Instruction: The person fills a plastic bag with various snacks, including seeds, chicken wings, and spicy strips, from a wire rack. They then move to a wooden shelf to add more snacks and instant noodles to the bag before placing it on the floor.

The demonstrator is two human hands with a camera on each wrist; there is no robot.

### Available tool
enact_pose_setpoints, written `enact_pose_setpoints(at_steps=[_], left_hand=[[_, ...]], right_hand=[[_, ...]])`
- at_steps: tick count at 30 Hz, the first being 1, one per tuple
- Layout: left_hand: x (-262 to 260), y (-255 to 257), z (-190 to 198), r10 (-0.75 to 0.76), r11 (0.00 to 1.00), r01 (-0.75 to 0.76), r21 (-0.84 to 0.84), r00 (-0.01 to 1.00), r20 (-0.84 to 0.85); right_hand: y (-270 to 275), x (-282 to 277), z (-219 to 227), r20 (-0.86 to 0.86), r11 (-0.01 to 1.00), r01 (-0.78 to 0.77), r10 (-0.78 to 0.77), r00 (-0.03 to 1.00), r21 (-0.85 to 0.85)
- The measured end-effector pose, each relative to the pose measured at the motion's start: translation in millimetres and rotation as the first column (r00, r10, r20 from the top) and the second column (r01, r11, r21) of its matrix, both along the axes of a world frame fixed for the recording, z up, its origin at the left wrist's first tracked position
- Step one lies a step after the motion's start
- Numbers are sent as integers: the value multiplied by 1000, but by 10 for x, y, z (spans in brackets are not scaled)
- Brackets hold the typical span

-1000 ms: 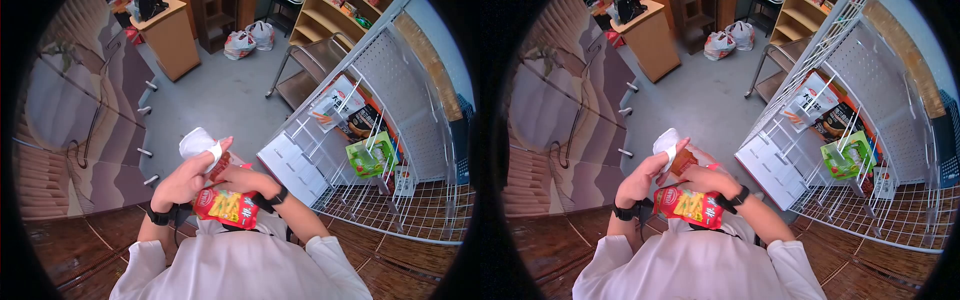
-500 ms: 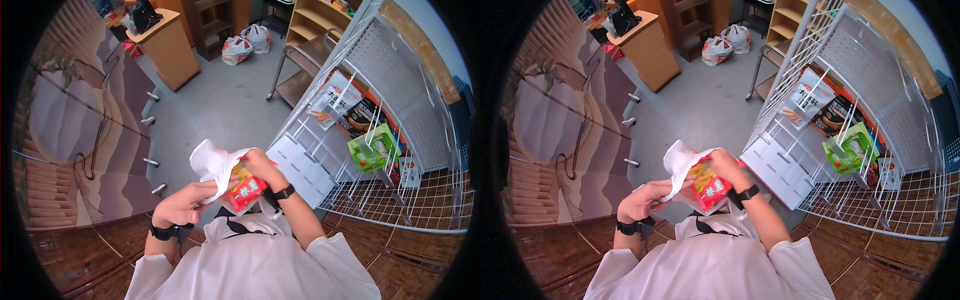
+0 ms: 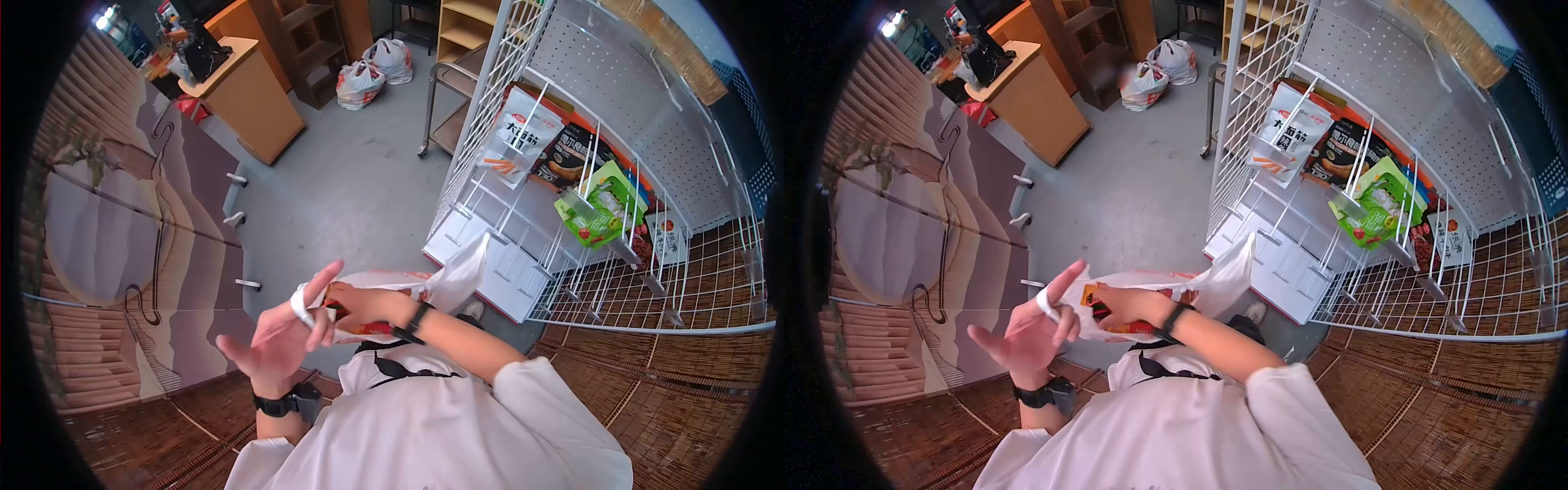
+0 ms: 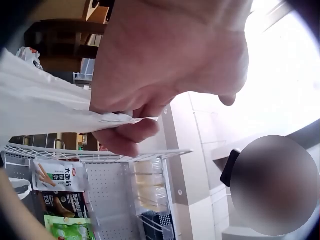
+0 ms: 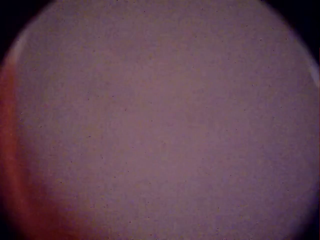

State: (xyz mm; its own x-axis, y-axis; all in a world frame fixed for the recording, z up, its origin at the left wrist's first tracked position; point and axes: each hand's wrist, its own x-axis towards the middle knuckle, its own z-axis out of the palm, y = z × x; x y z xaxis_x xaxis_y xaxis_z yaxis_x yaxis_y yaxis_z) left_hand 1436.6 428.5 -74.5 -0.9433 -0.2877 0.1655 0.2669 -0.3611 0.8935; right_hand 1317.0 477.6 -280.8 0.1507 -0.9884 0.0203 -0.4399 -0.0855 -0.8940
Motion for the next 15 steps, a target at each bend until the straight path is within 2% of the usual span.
enact_pose_setpoints(at_steps=[1, 2, 3, 4, 5, 7, 9, 10, 11, 12, 13, 14, 15], left_hand=[[66, -17, 16, 48, 998, -47, 35, 999, -11], [130, -27, 20, 43, 999, -43, 21, 999, 8], [161, -14, 24, 49, 998, -49, 27, 999, 6], [187, 0, 30, 25, 1000, -25, 5, 1000, 16], [198, 11, 33, -6, 1000, 7, -18, 1000, 26], [191, 15, -8, -26, 1000, 26, 3, 1000, 15], [155, 33, -18, -54, 998, 54, 26, 999, 3], [131, 39, 10, -55, 998, 55, 44, 998, 10], [103, 41, 22, -63, 996, 61, 63, 998, 19], [86, 25, 1, -96, 994, 95, 46, 995, 10], [63, 8, -31, -130, 990, 130, 50, 992, 2], [36, -9, -76, -106, 994, 105, 27, 994, 32], [4, -29, -126, -77, 997, 77, 5, 995, 66]], right_hand=[[331, -140, 335, 55, 985, 140, -146, 988, 96], [569, -274, 350, -202, 968, 239, -220, 954, 75], [830, -408, 347, -445, 945, 325, -279, 851, 29], [1166, -517, 81, -555, 867, 438, -491, 671, -238], [1480, -690, -185, -631, 823, 454, -559, 538, -342], [2001, -873, -266, -780, 750, 541, -574, 249, -380], [2454, -838, -216, -877, 669, 695, -467, 116, -264], [2613, -866, -240, -879, 655, 707, -466, 101, -266], [2767, -891, -309, -852, 556, 822, -363, 376, 126], [2887, -894, -385, -708, 388, 772, -327, 626, 503], [2970, -871, -481, -715, 359, 789, -345, 608, 499], [3022, -852, -587, -205, 293, 758, -849, 486, 583], [3036, -808, -567, 375, 303, 695, -926, 52, 652]])
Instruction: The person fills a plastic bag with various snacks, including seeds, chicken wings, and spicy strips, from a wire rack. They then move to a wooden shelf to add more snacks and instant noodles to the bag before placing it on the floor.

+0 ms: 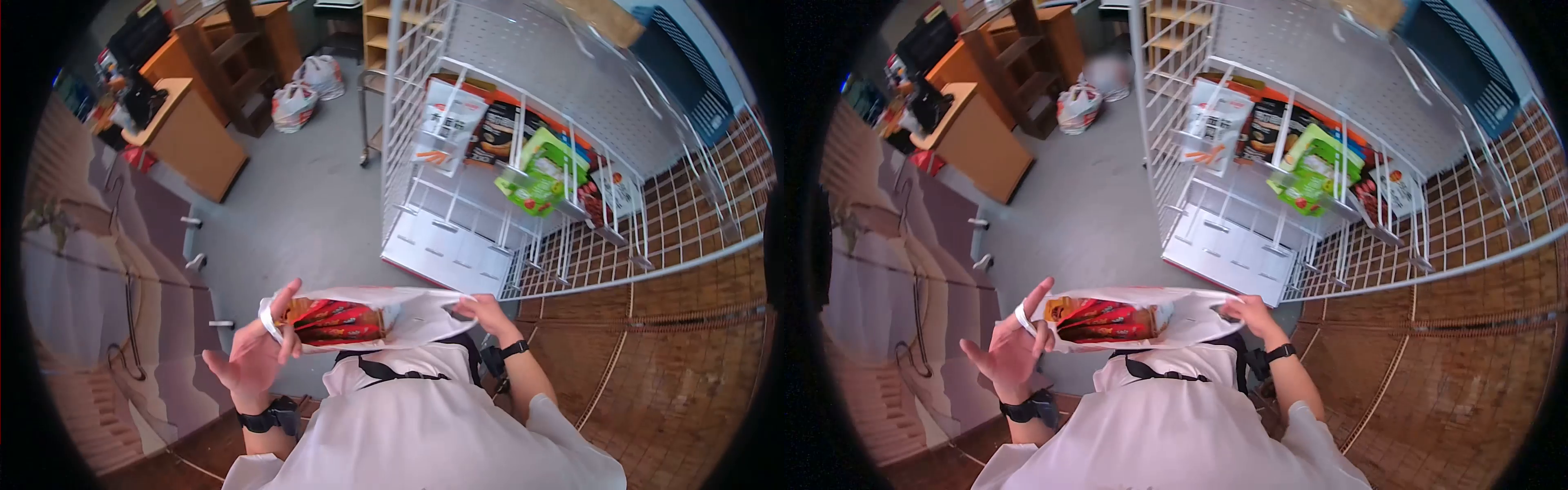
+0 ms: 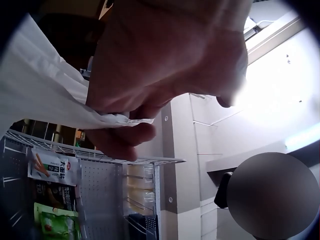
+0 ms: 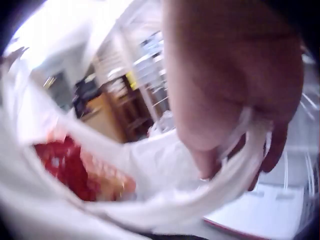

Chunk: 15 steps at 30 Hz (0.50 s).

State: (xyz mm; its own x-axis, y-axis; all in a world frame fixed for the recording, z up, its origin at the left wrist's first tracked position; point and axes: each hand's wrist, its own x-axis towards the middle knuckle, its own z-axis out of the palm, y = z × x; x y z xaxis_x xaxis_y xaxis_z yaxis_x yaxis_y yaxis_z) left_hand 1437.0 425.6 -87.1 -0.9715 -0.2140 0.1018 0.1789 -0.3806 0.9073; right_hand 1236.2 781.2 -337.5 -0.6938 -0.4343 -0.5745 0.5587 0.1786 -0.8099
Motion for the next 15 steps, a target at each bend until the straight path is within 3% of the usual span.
enact_pose_setpoints(at_steps=[2, 4, 6, 7, 8, 10, 13, 15], left_hand=[[-73, -98, -160, 28, 994, -17, -108, 995, 97], [-178, -342, -588, 45, 999, -44, -11, 968, 246], [-126, -690, -1171, 79, 997, -78, -23, 881, 466], [-61, -669, -1263, 47, 999, -51, -6, 868, 494], [39, -611, -1347, 15, 1000, -27, 15, 846, 533], [192, -509, -1497, 5, 993, -72, 94, 819, 574], [194, -443, -1738, 31, 989, -112, 98, 798, 602], [24, -143, -1694, -51, 992, -29, 120, 790, 610]], right_hand=[[-39, 27, 34, 139, 948, 135, -98, 985, -288], [-83, 15, -70, 408, 856, 205, 8, 913, -474], [-345, 164, 229, -24, 970, -148, 146, 989, -193], [-549, 320, 445, 45, 985, -153, 157, 987, -79], [-654, 420, 736, 292, 958, -51, 137, 947, -282], [-570, 441, 845, 268, 935, 63, 36, 963, -349], [-249, 291, 1022, 185, 939, 57, 7, 983, -340], [-7, 242, 1159, 174, 937, 68, -9, 985, -342]])
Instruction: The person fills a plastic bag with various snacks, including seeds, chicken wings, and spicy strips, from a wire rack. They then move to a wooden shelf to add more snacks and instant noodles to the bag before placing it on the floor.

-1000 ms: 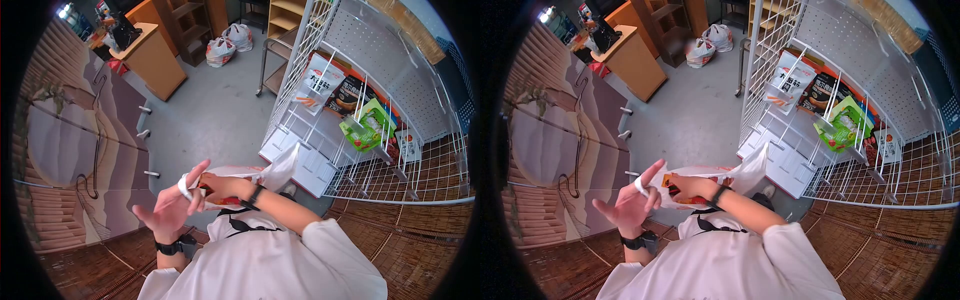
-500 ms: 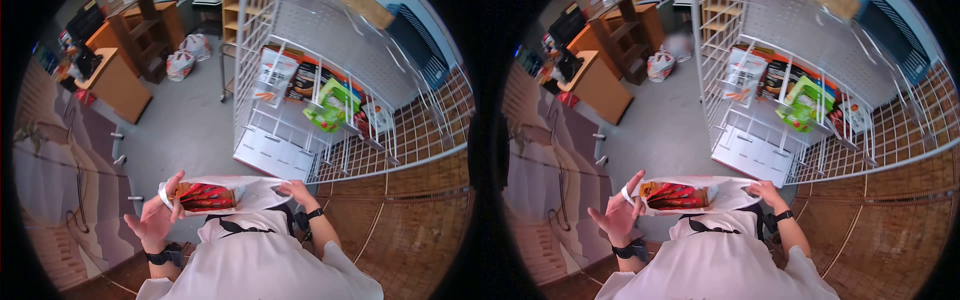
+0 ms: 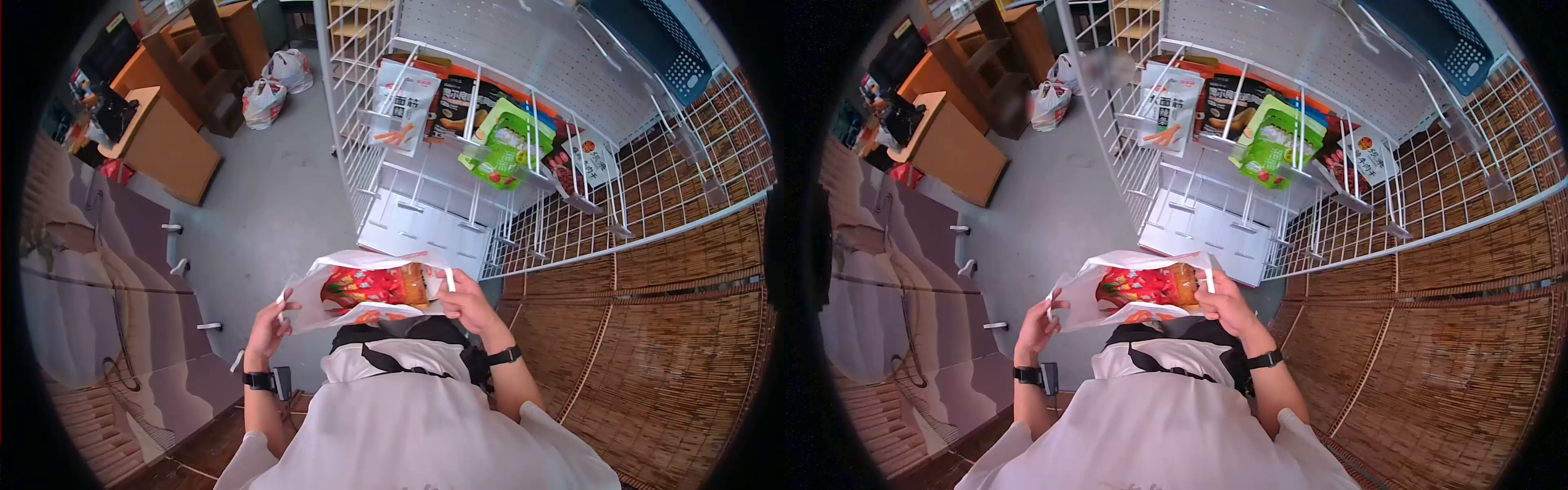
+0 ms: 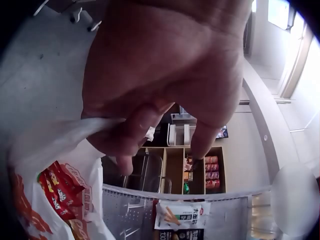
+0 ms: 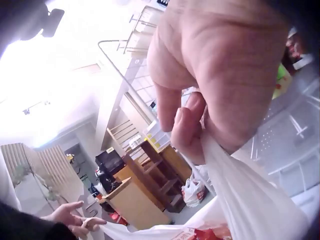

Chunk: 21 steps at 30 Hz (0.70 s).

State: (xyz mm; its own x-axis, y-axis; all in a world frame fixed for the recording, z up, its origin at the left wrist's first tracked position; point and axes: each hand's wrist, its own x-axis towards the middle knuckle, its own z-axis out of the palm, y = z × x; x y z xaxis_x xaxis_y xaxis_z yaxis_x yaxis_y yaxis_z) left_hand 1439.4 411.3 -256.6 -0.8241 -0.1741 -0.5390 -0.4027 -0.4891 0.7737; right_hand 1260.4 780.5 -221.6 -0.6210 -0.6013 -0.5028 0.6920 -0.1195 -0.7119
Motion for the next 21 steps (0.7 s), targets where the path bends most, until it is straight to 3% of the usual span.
enact_pose_setpoints(at_steps=[3, 5, 7, 11, 13, 14, 18, 20, 21], left_hand=[[-306, 357, 85, -32, 999, 31, 9, 998, 52], [-472, 552, -150, -56, 996, 62, -70, 995, 83], [-601, 698, -432, -198, 885, 286, -367, 945, 259], [-700, 754, -955, -212, 895, 300, -329, 937, 278], [-746, 635, -1253, 85, 947, 42, -319, 924, 374], [-785, 608, -1297, 162, 986, -143, -86, 945, 283], [-1152, 1057, -960, 68, 996, -53, -70, 969, 236], [-1325, 1317, -683, -129, 955, 193, -224, 954, 270], [-1375, 1423, -593, -130, 953, 197, -231, 952, 277]], right_hand=[[330, -57, 214, -23, 997, 43, -44, 999, -67], [475, -16, 293, -69, 998, 10, -14, 997, -55], [624, 38, 343, -77, 994, 37, -45, 996, -105], [1127, 79, 558, -137, 985, 92, -113, 984, -146], [1360, 75, 659, -160, 978, 112, -140, 977, -173], [1484, 71, 702, -176, 969, 153, -187, 966, -194], [1862, 133, 844, -133, 939, 223, -264, 955, -263], [1940, 208, 873, -112, 922, 225, -271, 956, -314], [1982, 244, 904, -104, 919, 229, -275, 956, -320]])
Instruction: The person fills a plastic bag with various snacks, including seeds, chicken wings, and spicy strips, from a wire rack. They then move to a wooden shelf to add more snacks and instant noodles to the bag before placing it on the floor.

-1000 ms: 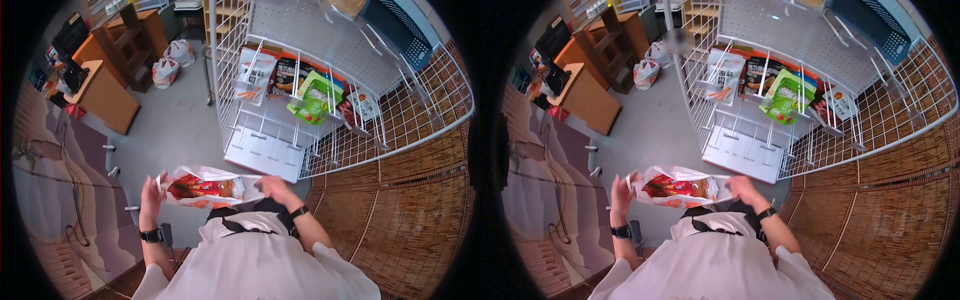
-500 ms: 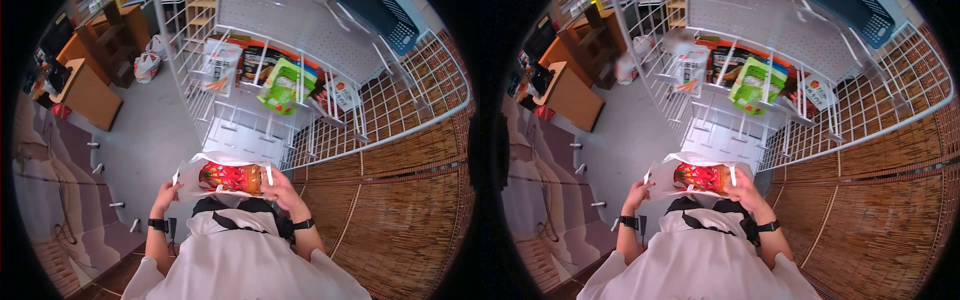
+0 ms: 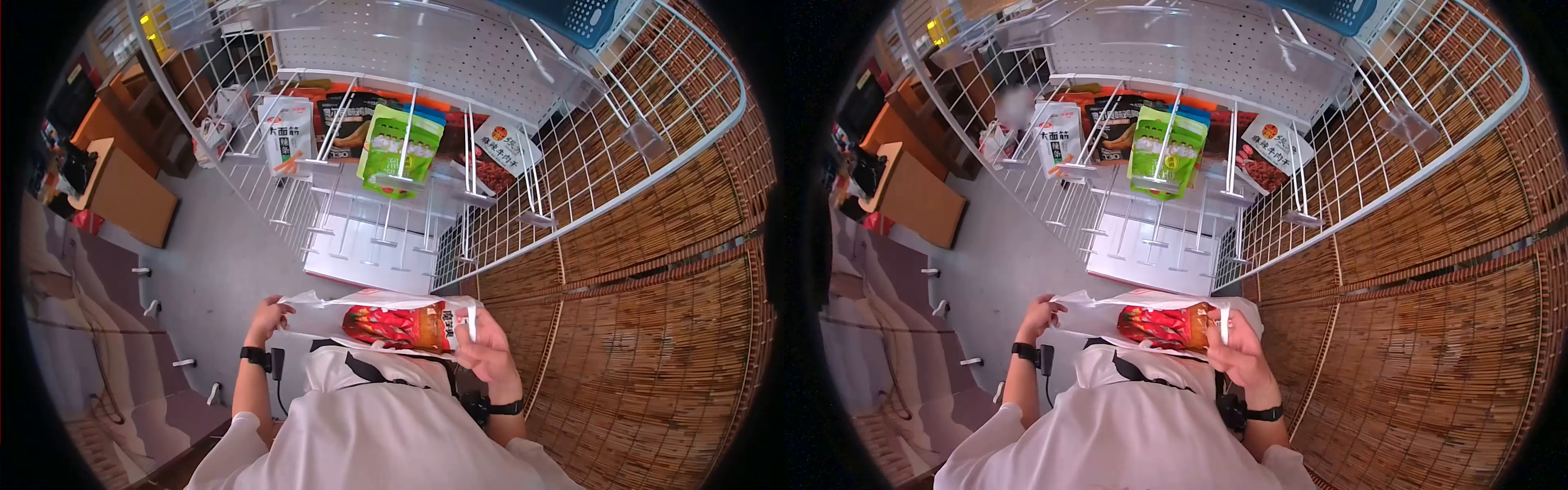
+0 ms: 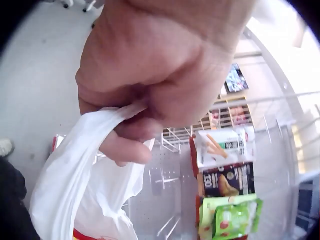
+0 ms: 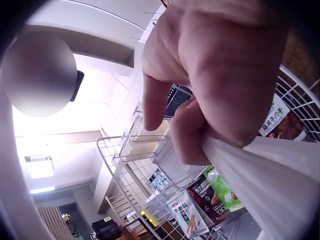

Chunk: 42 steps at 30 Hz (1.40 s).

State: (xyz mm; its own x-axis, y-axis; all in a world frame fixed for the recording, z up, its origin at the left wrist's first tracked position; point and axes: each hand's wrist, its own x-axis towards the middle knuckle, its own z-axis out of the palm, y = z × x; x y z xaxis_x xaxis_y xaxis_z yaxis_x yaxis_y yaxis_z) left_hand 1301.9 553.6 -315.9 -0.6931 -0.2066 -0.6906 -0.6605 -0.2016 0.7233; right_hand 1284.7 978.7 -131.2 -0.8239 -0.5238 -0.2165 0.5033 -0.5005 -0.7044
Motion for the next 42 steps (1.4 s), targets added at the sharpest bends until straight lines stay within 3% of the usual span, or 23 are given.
enact_pose_setpoints(at_steps=[3, 4, 6, 7, 9, 11, 13, 14, 16, 20, 26, 30, 32, 34, 36, 38, 39, 40, 42], left_hand=[[-208, 128, 137, -181, 918, 205, -338, 978, 101], [-275, 146, 159, -191, 913, 214, -347, 976, 102], [-433, 346, 346, -498, 546, 243, -802, 864, -77], [-585, 380, 328, -574, 535, 186, -824, 796, -193], [-1010, 629, 656, -691, 513, 180, -839, 666, -280], [-1498, 872, 668, -637, 676, 159, -719, 617, -462], [-2024, 1108, 463, -424, 857, 69, -511, 659, -622], [-2315, 1121, 352, -438, 855, 86, -511, 647, -624], [-2811, 1148, 219, -437, 848, -56, -527, 490, -754], [-3197, 1183, 457, -438, 896, 187, -403, 523, -731], [-3292, 1323, 385, -399, 883, 439, -168, 512, -761], [-3342, 1430, 246, -357, 912, 363, -189, 480, -801], [-3219, 1502, 414, -337, 918, 354, -178, 463, -820], [-3119, 1514, 499, -284, 902, 431, -10, 576, -766], [-2994, 1505, 549, -304, 886, 463, -14, 557, -773], [-2782, 1512, 569, -207, 833, 480, 274, 730, -651], [-2613, 1533, 729, -112, 775, 472, 419, 756, -646], [-2471, 1521, 829, -109, 772, 472, 426, 758, -643], [-2155, 1515, 904, -141, 657, 475, 585, 840, -525]], right_hand=[[146, 23, 113, 59, 993, 114, -111, 992, -42], [200, 23, 133, 59, 991, 124, -121, 991, -51], [283, 59, 176, 65, 979, 187, -182, 981, -86], [278, 76, 236, 73, 974, 217, -212, 975, -69], [281, 125, 255, 42, 969, 242, -240, 970, -46], [285, 176, 234, 13, 960, 280, -280, 960, -9], [268, 218, 210, 30, 943, 333, -333, 942, -1], [241, 233, 202, 48, 929, 369, -369, 928, 9], [168, 273, 200, 42, 907, 419, -421, 906, 34], [41, 337, 210, 57, 857, 508, -513, 856, 91], [-377, 314, 163, 69, 780, 620, -625, 777, 89], [-647, 372, 167, 76, 733, 664, -678, 731, 145], [-791, 393, 209, 76, 677, 720, -734, 675, 153], [-877, 452, 216, 81, 656, 736, -753, 653, 167], [-938, 514, 216, 81, 638, 750, -769, 634, 176], [-964, 579, 223, 71, 661, 734, -749, 659, 157], [-966, 601, 227, 68, 658, 735, -751, 657, 163], [-970, 626, 228, 71, 663, 733, -747, 661, 153], [-960, 696, 245, 84, 670, 726, -741, 666, 157]])
